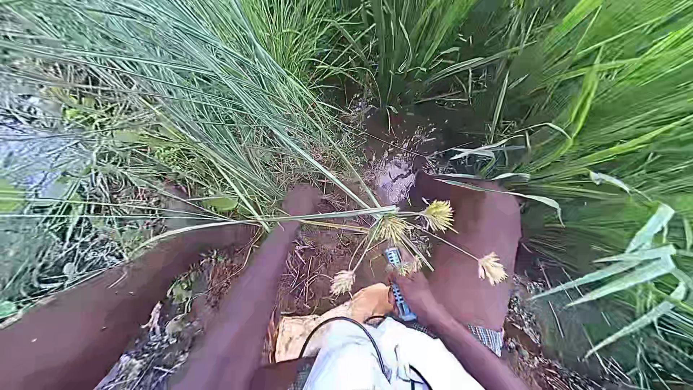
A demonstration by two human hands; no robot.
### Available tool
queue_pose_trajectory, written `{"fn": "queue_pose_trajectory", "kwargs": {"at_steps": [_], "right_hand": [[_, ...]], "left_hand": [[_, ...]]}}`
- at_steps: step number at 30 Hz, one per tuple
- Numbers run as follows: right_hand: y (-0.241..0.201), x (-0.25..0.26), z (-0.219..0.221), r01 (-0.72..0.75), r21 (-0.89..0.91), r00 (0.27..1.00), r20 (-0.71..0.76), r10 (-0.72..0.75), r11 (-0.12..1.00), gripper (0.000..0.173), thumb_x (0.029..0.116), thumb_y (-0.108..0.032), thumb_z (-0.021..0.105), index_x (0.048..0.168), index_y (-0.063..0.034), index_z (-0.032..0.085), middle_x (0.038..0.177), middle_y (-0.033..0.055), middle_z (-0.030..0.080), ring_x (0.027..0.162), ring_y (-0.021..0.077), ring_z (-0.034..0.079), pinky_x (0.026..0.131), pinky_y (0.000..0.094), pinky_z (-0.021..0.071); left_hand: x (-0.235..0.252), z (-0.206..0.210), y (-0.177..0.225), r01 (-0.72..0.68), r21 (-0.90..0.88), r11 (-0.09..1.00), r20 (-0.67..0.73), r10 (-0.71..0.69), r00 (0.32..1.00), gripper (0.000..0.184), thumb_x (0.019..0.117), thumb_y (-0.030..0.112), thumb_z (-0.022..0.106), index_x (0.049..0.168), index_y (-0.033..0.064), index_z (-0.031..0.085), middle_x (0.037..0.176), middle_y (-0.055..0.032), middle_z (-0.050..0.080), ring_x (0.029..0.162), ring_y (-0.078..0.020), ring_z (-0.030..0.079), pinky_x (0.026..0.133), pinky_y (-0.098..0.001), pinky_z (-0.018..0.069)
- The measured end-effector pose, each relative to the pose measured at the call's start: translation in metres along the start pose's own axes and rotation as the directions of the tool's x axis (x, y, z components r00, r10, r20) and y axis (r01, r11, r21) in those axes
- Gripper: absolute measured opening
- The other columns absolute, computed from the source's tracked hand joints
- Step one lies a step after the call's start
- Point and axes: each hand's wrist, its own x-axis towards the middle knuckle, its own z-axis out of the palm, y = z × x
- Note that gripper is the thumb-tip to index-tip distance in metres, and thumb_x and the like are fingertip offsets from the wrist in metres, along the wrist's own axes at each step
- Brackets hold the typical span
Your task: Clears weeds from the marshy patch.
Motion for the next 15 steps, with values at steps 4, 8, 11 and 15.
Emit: {"fn": "queue_pose_trajectory", "kwargs": {"at_steps": [4, 8, 11, 15], "right_hand": [[-0.007, 0.005, -0.002, -0.080, 0.150, 0.997, -0.006, 0.082, 0.985, 0.027, 0.1108, -0.020, 0.043, 0.134, -0.0065, 0.043, 0.073, 0.0053, 0.060, 0.047, 0.0150, 0.057, 0.041, 0.0296, 0.0519], [-0.018, 0.010, 0.006, -0.126, 0.145, 0.992, 0.032, 0.123, 0.981, 0.053, 0.1109, -0.018, 0.038, 0.160, -0.0174, 0.018, 0.078, 0.0052, 0.059, 0.048, 0.0145, 0.056, 0.042, 0.0297, 0.0514], [-0.019, 0.015, 0.011, -0.109, 0.121, 0.993, 0.059, 0.102, 0.987, 0.060, 0.1105, -0.020, 0.041, 0.163, -0.0203, 0.012, 0.078, 0.0060, 0.058, 0.048, 0.0162, 0.056, 0.041, 0.0319, 0.0516], [-0.022, 0.020, 0.015, -0.091, 0.058, 0.990, 0.116, 0.084, 0.994, 0.062, 0.1100, -0.020, 0.041, 0.163, -0.0210, 0.011, 0.078, 0.0064, 0.057, 0.049, 0.0175, 0.057, 0.041, 0.0331, 0.0525]], "left_hand": [[0.064, -0.007, -0.044, -0.078, -0.288, 0.954, 0.148, 0.125, 0.981, 0.036, 0.1105, 0.023, 0.045, 0.127, -0.0008, 0.065, 0.119, -0.0294, 0.066, 0.113, -0.0469, 0.063, 0.096, -0.0697, 0.0444], [0.056, -0.066, -0.045, -0.043, -0.666, 0.745, -0.030, 0.030, 0.999, 0.036, 0.1102, 0.024, 0.043, 0.135, 0.0026, 0.058, 0.099, -0.0119, 0.068, 0.084, -0.0194, 0.065, 0.081, -0.0431, 0.0556], [0.035, -0.075, -0.040, -0.216, -0.889, 0.404, -0.280, -0.106, 0.954, 0.027, 0.1106, 0.019, 0.040, 0.125, 0.0016, 0.055, 0.098, -0.0032, 0.069, 0.087, -0.0125, 0.069, 0.079, -0.0337, 0.0595], [0.015, -0.015, -0.039, -0.193, -0.926, 0.323, -0.286, -0.271, 0.919, 0.032, 0.1087, 0.019, 0.048, 0.131, -0.0026, 0.055, 0.115, -0.0130, 0.068, 0.096, -0.0174, 0.069, 0.087, -0.0376, 0.0576]]}}
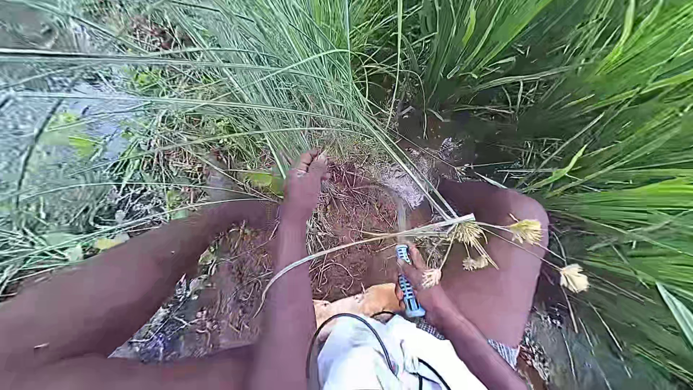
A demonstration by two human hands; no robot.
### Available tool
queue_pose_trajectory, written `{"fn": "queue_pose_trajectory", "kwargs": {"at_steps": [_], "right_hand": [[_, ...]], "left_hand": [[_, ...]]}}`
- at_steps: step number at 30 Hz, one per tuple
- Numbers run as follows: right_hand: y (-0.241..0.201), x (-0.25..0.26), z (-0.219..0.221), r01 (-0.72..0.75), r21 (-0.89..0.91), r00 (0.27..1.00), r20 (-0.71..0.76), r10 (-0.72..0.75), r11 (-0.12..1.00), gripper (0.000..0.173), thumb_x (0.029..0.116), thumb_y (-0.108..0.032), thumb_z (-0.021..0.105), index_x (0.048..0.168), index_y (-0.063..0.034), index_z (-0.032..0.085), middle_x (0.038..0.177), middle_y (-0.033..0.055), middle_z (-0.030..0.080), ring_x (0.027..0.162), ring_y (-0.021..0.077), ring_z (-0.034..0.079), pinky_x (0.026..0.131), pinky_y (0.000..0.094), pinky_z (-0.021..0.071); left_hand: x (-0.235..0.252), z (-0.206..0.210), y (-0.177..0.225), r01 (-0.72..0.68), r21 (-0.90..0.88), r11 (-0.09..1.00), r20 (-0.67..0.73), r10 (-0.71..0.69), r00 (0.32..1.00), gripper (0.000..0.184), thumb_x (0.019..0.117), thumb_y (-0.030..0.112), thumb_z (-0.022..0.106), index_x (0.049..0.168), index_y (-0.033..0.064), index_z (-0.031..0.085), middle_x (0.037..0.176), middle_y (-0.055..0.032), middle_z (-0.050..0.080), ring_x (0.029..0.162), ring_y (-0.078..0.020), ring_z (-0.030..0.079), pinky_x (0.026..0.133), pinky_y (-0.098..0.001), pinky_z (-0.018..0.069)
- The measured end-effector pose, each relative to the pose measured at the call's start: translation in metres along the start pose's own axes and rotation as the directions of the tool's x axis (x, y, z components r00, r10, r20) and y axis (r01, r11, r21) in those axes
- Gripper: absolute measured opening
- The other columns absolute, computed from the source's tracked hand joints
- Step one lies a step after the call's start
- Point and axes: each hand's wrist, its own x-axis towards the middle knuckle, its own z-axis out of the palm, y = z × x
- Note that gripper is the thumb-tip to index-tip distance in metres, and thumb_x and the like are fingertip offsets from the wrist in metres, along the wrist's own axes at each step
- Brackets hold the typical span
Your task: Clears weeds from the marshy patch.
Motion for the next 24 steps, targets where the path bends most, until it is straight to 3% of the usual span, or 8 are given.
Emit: {"fn": "queue_pose_trajectory", "kwargs": {"at_steps": [2, 5, 8, 9, 13, 17, 20, 24], "right_hand": [[-0.002, 0.001, 0.001, -0.017, -0.029, 1.000, 0.011, 0.018, 0.999, 0.061, 0.1099, -0.020, 0.041, 0.163, -0.0212, 0.011, 0.079, 0.0065, 0.057, 0.049, 0.0174, 0.057, 0.041, 0.0329, 0.0523], [-0.002, 0.002, 0.004, -0.031, -0.029, 0.999, 0.007, 0.031, 0.999, 0.062, 0.1099, -0.020, 0.043, 0.163, -0.0221, 0.011, 0.079, 0.0067, 0.058, 0.049, 0.0174, 0.056, 0.041, 0.0330, 0.0522], [-0.003, -0.003, 0.003, -0.019, -0.023, 1.000, -0.004, 0.019, 1.000, 0.062, 0.1090, -0.020, 0.043, 0.163, -0.0200, 0.012, 0.081, 0.0060, 0.058, 0.052, 0.0175, 0.058, 0.044, 0.0334, 0.0536], [-0.005, -0.007, 0.002, -0.023, -0.002, 1.000, -0.003, 0.023, 1.000, 0.061, 0.1091, -0.019, 0.042, 0.163, -0.0198, 0.013, 0.081, 0.0062, 0.058, 0.051, 0.0177, 0.058, 0.043, 0.0335, 0.0537], [-0.013, -0.035, -0.008, -0.066, 0.125, 0.997, 0.042, 0.061, 0.990, 0.053, 0.1095, -0.016, 0.034, 0.160, -0.0178, 0.016, 0.079, 0.0049, 0.057, 0.049, 0.0147, 0.058, 0.043, 0.0296, 0.0540], [-0.020, -0.046, -0.017, -0.107, 0.061, 0.990, 0.099, 0.101, 0.992, 0.054, 0.1071, -0.012, 0.037, 0.158, -0.0173, 0.019, 0.085, 0.0058, 0.060, 0.052, 0.0146, 0.059, 0.045, 0.0291, 0.0546], [-0.022, -0.044, -0.016, -0.151, -0.028, 0.974, 0.169, 0.153, 0.988, 0.053, 0.1062, -0.010, 0.040, 0.156, -0.0152, 0.023, 0.087, 0.0051, 0.061, 0.054, 0.0135, 0.060, 0.047, 0.0275, 0.0549], [-0.021, -0.034, -0.012, -0.135, -0.132, 0.955, 0.246, 0.165, 0.982, 0.052, 0.1052, -0.011, 0.041, 0.155, -0.0132, 0.024, 0.083, 0.0016, 0.058, 0.054, 0.0108, 0.058, 0.049, 0.0256, 0.0535]], "left_hand": [[-0.006, -0.007, -0.023, 0.119, 0.143, 0.983, -0.028, -0.116, 0.993, 0.035, 0.1083, 0.021, 0.051, 0.134, -0.0021, 0.057, 0.118, -0.0172, 0.068, 0.098, -0.0200, 0.068, 0.089, -0.0411, 0.0565], [-0.005, -0.029, -0.018, 0.180, 0.239, 0.954, -0.029, -0.178, 0.984, 0.036, 0.1104, 0.025, 0.046, 0.136, 0.0007, 0.056, 0.111, -0.0154, 0.067, 0.085, -0.0187, 0.066, 0.078, -0.0398, 0.0569], [-0.010, -0.045, 0.006, 0.150, 0.173, 0.973, -0.032, -0.147, 0.989, 0.031, 0.1111, 0.023, 0.043, 0.130, 0.0033, 0.057, 0.091, -0.0039, 0.067, 0.069, -0.0093, 0.064, 0.061, -0.0276, 0.0560], [-0.015, -0.049, 0.013, 0.135, 0.128, 0.983, -0.003, -0.135, 0.991, 0.028, 0.1114, 0.022, 0.041, 0.128, 0.0048, 0.056, 0.090, -0.0008, 0.067, 0.069, -0.0076, 0.065, 0.061, -0.0254, 0.0572], [-0.041, -0.063, 0.015, 0.210, 0.081, 0.974, -0.003, -0.211, 0.978, 0.024, 0.1119, 0.025, 0.041, 0.122, 0.0086, 0.056, 0.090, -0.0010, 0.065, 0.067, -0.0072, 0.063, 0.058, -0.0238, 0.0544], [-0.056, -0.074, 0.005, 0.313, 0.102, 0.944, -0.036, -0.310, 0.950, 0.026, 0.1119, 0.027, 0.041, 0.120, 0.0081, 0.056, 0.090, -0.0030, 0.066, 0.067, -0.0097, 0.064, 0.056, -0.0257, 0.0552], [-0.063, -0.090, -0.009, 0.431, 0.228, 0.873, 0.081, -0.458, 0.885, 0.028, 0.1112, 0.024, 0.043, 0.121, 0.0033, 0.059, 0.091, -0.0066, 0.069, 0.066, -0.0100, 0.064, 0.058, -0.0263, 0.0545], [-0.072, -0.086, -0.031, 0.508, 0.534, 0.676, 0.131, -0.659, 0.740, 0.029, 0.1105, 0.016, 0.045, 0.125, -0.0051, 0.057, 0.092, -0.0103, 0.061, 0.070, -0.0105, 0.054, 0.064, -0.0265, 0.0463]]}}
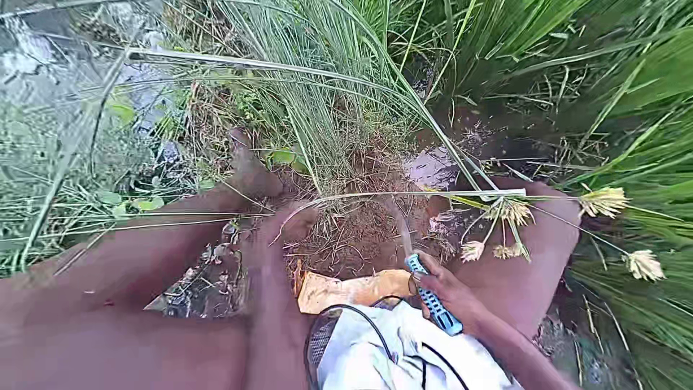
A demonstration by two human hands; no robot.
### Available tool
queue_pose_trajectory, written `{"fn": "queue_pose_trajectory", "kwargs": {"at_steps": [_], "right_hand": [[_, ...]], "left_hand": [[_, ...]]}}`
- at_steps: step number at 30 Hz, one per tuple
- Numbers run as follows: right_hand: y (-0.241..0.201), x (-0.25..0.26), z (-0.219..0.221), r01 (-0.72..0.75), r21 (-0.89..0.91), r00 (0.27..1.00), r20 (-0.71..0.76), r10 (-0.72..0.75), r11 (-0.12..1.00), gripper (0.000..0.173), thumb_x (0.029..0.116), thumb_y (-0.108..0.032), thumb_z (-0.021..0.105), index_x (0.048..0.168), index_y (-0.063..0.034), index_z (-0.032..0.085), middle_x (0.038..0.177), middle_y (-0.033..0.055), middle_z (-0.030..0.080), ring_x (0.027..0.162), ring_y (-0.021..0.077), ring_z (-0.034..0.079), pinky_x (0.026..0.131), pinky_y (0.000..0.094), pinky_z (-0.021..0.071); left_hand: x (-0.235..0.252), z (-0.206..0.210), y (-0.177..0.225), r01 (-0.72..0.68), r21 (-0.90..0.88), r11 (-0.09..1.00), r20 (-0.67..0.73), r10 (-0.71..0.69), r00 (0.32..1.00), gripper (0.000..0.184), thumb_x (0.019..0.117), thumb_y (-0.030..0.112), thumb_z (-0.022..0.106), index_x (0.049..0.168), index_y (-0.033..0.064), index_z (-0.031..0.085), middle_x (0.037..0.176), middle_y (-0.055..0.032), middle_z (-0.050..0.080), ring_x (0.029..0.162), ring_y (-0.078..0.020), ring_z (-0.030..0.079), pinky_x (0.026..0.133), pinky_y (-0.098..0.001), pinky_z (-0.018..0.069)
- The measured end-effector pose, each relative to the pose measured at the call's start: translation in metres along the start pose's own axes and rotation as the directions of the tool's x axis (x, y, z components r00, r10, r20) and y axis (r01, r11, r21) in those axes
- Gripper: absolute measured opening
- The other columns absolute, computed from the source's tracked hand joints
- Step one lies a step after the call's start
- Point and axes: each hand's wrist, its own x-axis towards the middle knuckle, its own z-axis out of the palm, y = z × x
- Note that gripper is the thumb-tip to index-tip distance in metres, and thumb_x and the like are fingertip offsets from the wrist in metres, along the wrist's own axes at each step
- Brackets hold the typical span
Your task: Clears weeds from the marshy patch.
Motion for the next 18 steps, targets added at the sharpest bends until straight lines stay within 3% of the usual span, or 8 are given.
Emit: {"fn": "queue_pose_trajectory", "kwargs": {"at_steps": [2, 3, 4, 6, 7, 12, 15, 18], "right_hand": [[0.002, 0.007, 0.002, 0.007, -0.040, 1.000, 0.001, -0.007, 0.999, 0.053, 0.1061, -0.011, 0.043, 0.156, -0.0118, 0.024, 0.083, 0.0016, 0.058, 0.054, 0.0106, 0.058, 0.049, 0.0252, 0.0529], [0.004, 0.012, 0.003, 0.019, -0.049, 1.000, 0.008, -0.018, 0.999, 0.053, 0.1060, -0.011, 0.043, 0.156, -0.0114, 0.024, 0.082, 0.0016, 0.058, 0.054, 0.0106, 0.057, 0.049, 0.0251, 0.0525], [0.005, 0.016, 0.002, 0.032, -0.053, 0.999, 0.012, -0.032, 0.998, 0.054, 0.1055, -0.011, 0.044, 0.156, -0.0109, 0.025, 0.082, 0.0020, 0.059, 0.054, 0.0108, 0.057, 0.049, 0.0255, 0.0523], [0.009, 0.022, 0.003, 0.050, -0.076, 0.999, 0.011, -0.049, 0.996, 0.055, 0.1059, -0.013, 0.045, 0.156, -0.0095, 0.025, 0.082, 0.0028, 0.059, 0.054, 0.0118, 0.058, 0.050, 0.0267, 0.0528], [0.009, 0.024, 0.003, 0.051, -0.092, 0.999, 0.013, -0.050, 0.994, 0.055, 0.1058, -0.014, 0.045, 0.157, -0.0100, 0.025, 0.082, 0.0026, 0.059, 0.054, 0.0118, 0.058, 0.050, 0.0268, 0.0528], [0.006, 0.024, 0.000, 0.044, -0.154, 0.999, 0.018, -0.041, 0.987, 0.056, 0.1062, -0.017, 0.047, 0.157, -0.0116, 0.025, 0.086, 0.0026, 0.059, 0.056, 0.0114, 0.059, 0.051, 0.0267, 0.0535], [0.004, 0.024, -0.002, 0.022, -0.180, 1.000, 0.014, -0.020, 0.983, 0.060, 0.1066, -0.020, 0.049, 0.160, -0.0141, 0.021, 0.089, 0.0034, 0.060, 0.060, 0.0125, 0.060, 0.054, 0.0290, 0.0547], [0.004, 0.025, 0.000, 0.024, -0.162, 1.000, 0.008, -0.023, 0.986, 0.060, 0.1066, -0.019, 0.049, 0.160, -0.0151, 0.023, 0.088, 0.0034, 0.060, 0.059, 0.0126, 0.060, 0.054, 0.0290, 0.0547]], "left_hand": [[0.008, 0.014, -0.009, 0.022, 0.082, 0.996, 0.007, -0.023, 1.000, 0.030, 0.1095, 0.013, 0.046, 0.129, -0.0078, 0.055, 0.103, -0.0172, 0.061, 0.085, -0.0185, 0.058, 0.081, -0.0338, 0.0494], [0.008, 0.016, -0.008, 0.040, 0.138, 0.990, 0.000, -0.040, 0.999, 0.033, 0.1092, 0.013, 0.048, 0.132, -0.0082, 0.057, 0.116, -0.0252, 0.064, 0.100, -0.0290, 0.063, 0.094, -0.0440, 0.0495], [0.009, 0.018, -0.008, 0.054, 0.195, 0.979, -0.003, -0.054, 0.999, 0.034, 0.1092, 0.014, 0.048, 0.133, -0.0073, 0.058, 0.122, -0.0284, 0.063, 0.108, -0.0353, 0.063, 0.101, -0.0511, 0.0471], [0.010, 0.022, -0.004, 0.097, 0.322, 0.942, -0.029, -0.092, 0.995, 0.034, 0.1093, 0.018, 0.047, 0.130, -0.0054, 0.060, 0.121, -0.0287, 0.062, 0.109, -0.0383, 0.061, 0.099, -0.0558, 0.0449], [0.010, 0.024, -0.002, 0.125, 0.363, 0.924, -0.057, -0.112, 0.992, 0.036, 0.1096, 0.020, 0.046, 0.132, -0.0041, 0.060, 0.126, -0.0294, 0.062, 0.115, -0.0410, 0.061, 0.102, -0.0583, 0.0443], [0.016, 0.041, -0.004, 0.216, 0.439, 0.872, -0.167, -0.157, 0.973, 0.044, 0.1102, 0.029, 0.043, 0.141, -0.0001, 0.056, 0.137, -0.0289, 0.059, 0.130, -0.0442, 0.056, 0.108, -0.0626, 0.0412], [0.025, 0.053, -0.013, 0.192, 0.433, 0.881, -0.184, -0.121, 0.975, 0.047, 0.1107, 0.031, 0.042, 0.141, -0.0023, 0.054, 0.138, -0.0299, 0.058, 0.131, -0.0437, 0.055, 0.111, -0.0594, 0.0391], [0.031, 0.060, -0.018, 0.180, 0.362, 0.915, -0.220, -0.104, 0.970, 0.053, 0.1070, 0.040, 0.050, 0.138, -0.0023, 0.058, 0.136, -0.0309, 0.059, 0.130, -0.0468, 0.055, 0.109, -0.0637, 0.0399]]}}
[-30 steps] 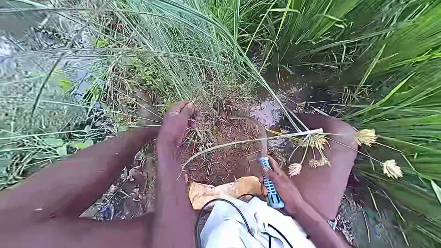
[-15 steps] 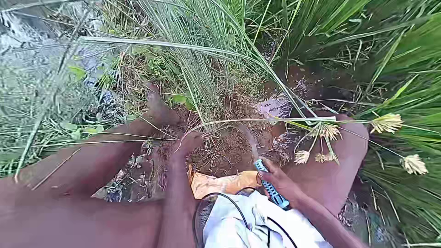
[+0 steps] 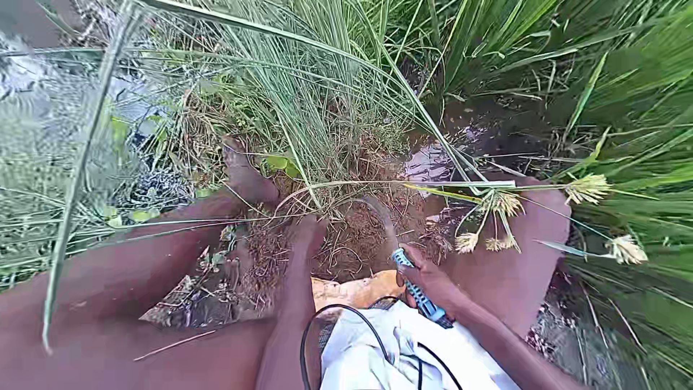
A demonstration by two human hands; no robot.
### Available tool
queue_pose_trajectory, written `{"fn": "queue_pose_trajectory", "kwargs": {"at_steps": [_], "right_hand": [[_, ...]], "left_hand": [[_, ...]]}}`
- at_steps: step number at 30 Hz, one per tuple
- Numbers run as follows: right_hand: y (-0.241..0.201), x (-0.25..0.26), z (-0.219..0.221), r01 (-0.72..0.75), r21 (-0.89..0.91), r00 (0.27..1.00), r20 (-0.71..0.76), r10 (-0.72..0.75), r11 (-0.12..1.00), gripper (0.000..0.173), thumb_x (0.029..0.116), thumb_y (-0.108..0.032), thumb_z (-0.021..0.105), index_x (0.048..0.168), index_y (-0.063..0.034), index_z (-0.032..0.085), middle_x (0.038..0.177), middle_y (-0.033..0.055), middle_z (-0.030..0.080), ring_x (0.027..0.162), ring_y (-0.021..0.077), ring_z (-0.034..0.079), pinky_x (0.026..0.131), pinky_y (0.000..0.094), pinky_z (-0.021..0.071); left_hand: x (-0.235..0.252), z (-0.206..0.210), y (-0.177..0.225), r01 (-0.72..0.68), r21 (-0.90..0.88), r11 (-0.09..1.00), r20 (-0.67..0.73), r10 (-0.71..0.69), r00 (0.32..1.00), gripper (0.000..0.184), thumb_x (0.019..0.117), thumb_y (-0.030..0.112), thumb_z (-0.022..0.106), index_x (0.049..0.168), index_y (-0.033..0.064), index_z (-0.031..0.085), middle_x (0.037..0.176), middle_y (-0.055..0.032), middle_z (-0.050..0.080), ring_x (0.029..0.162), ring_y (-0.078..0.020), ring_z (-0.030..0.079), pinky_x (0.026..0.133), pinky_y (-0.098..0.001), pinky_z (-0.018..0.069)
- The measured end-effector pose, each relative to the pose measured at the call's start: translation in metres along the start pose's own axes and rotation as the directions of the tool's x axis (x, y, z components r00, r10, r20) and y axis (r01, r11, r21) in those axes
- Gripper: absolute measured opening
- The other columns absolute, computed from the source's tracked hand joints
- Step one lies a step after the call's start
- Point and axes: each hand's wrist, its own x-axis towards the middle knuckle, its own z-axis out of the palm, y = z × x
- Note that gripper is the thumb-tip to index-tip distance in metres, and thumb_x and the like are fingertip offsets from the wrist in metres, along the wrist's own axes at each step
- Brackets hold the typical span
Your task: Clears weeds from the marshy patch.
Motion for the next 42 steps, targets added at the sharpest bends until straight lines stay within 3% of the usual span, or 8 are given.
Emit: {"fn": "queue_pose_trajectory", "kwargs": {"at_steps": [5, 8, 11, 15, 23, 29, 36, 42], "right_hand": [[0.002, -0.001, 0.001, 0.016, 0.009, 1.000, -0.005, -0.016, 1.000, 0.058, 0.1072, -0.019, 0.048, 0.160, -0.0145, 0.023, 0.088, 0.0039, 0.061, 0.058, 0.0121, 0.060, 0.053, 0.0282, 0.0544], [0.004, -0.001, 0.000, 0.035, 0.007, 0.999, -0.013, -0.035, 0.999, 0.060, 0.1062, -0.019, 0.049, 0.160, -0.0149, 0.024, 0.088, 0.0031, 0.061, 0.061, 0.0120, 0.060, 0.056, 0.0278, 0.0545], [0.004, -0.002, -0.001, 0.053, 0.025, 0.998, -0.036, -0.053, 0.998, 0.060, 0.1062, -0.018, 0.049, 0.160, -0.0136, 0.023, 0.088, 0.0032, 0.061, 0.061, 0.0122, 0.060, 0.055, 0.0282, 0.0552], [0.003, -0.010, 0.001, 0.094, -0.023, 0.992, -0.080, -0.095, 0.995, 0.059, 0.1048, -0.018, 0.049, 0.158, -0.0106, 0.024, 0.088, 0.0022, 0.060, 0.063, 0.0110, 0.060, 0.057, 0.0277, 0.0542], [0.003, -0.003, 0.005, 0.095, -0.086, 0.993, -0.068, -0.101, 0.992, 0.058, 0.1051, -0.018, 0.048, 0.157, -0.0074, 0.025, 0.086, 0.0012, 0.060, 0.064, 0.0095, 0.060, 0.057, 0.0262, 0.0533], [0.009, 0.008, 0.003, 0.104, -0.280, 0.994, -0.003, -0.109, 0.954, 0.058, 0.1070, -0.023, 0.047, 0.158, -0.0053, 0.026, 0.090, 0.0026, 0.060, 0.072, 0.0076, 0.058, 0.070, 0.0269, 0.0509], [0.013, 0.024, 0.015, 0.155, -0.373, 0.988, 0.043, -0.150, 0.915, 0.052, 0.1066, -0.020, 0.047, 0.152, 0.0012, 0.034, 0.090, 0.0067, 0.060, 0.071, 0.0097, 0.058, 0.071, 0.0284, 0.0517], [0.005, 0.028, 0.006, 0.037, -0.446, 0.996, 0.089, 0.003, 0.894, 0.057, 0.1091, -0.027, 0.043, 0.160, -0.0069, 0.026, 0.097, 0.0110, 0.062, 0.078, 0.0154, 0.059, 0.077, 0.0346, 0.0507]], "left_hand": [[-0.004, 0.023, 0.018, 0.051, 0.086, 0.995, -0.073, -0.045, 0.996, 0.088, 0.0886, 0.059, 0.072, 0.150, 0.0010, 0.047, 0.153, -0.0303, 0.043, 0.143, -0.0496, 0.039, 0.111, -0.0689, 0.0351], [0.006, 0.042, 0.019, 0.059, 0.048, 0.997, -0.146, -0.051, 0.988, 0.093, 0.0852, 0.051, 0.078, 0.154, 0.0010, 0.040, 0.152, -0.0317, 0.043, 0.142, -0.0514, 0.039, 0.109, -0.0708, 0.0352], [0.017, 0.048, 0.012, 0.060, 0.014, 0.998, -0.199, -0.056, 0.978, 0.069, 0.0964, 0.041, 0.065, 0.151, 0.0031, 0.047, 0.148, -0.0282, 0.050, 0.137, -0.0479, 0.047, 0.108, -0.0695, 0.0375], [0.010, 0.036, 0.017, 0.111, 0.036, 0.993, -0.111, -0.107, 0.988, 0.046, 0.1058, 0.029, 0.049, 0.141, 0.0001, 0.055, 0.137, -0.0254, 0.061, 0.132, -0.0408, 0.056, 0.109, -0.0620, 0.0406], [-0.002, 0.003, 0.018, 0.045, -0.163, 0.986, -0.053, -0.054, 0.997, 0.049, 0.1115, 0.028, 0.041, 0.144, -0.0074, 0.049, 0.141, -0.0314, 0.054, 0.133, -0.0426, 0.053, 0.113, -0.0555, 0.0384], [-0.024, -0.019, 0.028, 0.025, -0.251, 0.968, -0.038, -0.036, 0.999, 0.044, 0.1115, 0.021, 0.040, 0.139, -0.0125, 0.050, 0.132, -0.0346, 0.059, 0.125, -0.0445, 0.058, 0.108, -0.0562, 0.0419], [-0.018, -0.015, 0.024, 0.023, -0.271, 0.962, -0.054, -0.039, 0.998, 0.044, 0.1114, 0.023, 0.041, 0.131, -0.0129, 0.056, 0.122, -0.0352, 0.062, 0.116, -0.0455, 0.061, 0.102, -0.0594, 0.0439], [-0.030, -0.027, 0.039, 0.064, -0.215, 0.975, 0.015, -0.062, 0.998, 0.048, 0.1129, 0.026, 0.037, 0.139, -0.0129, 0.050, 0.137, -0.0344, 0.056, 0.130, -0.0441, 0.054, 0.111, -0.0553, 0.0394]]}}
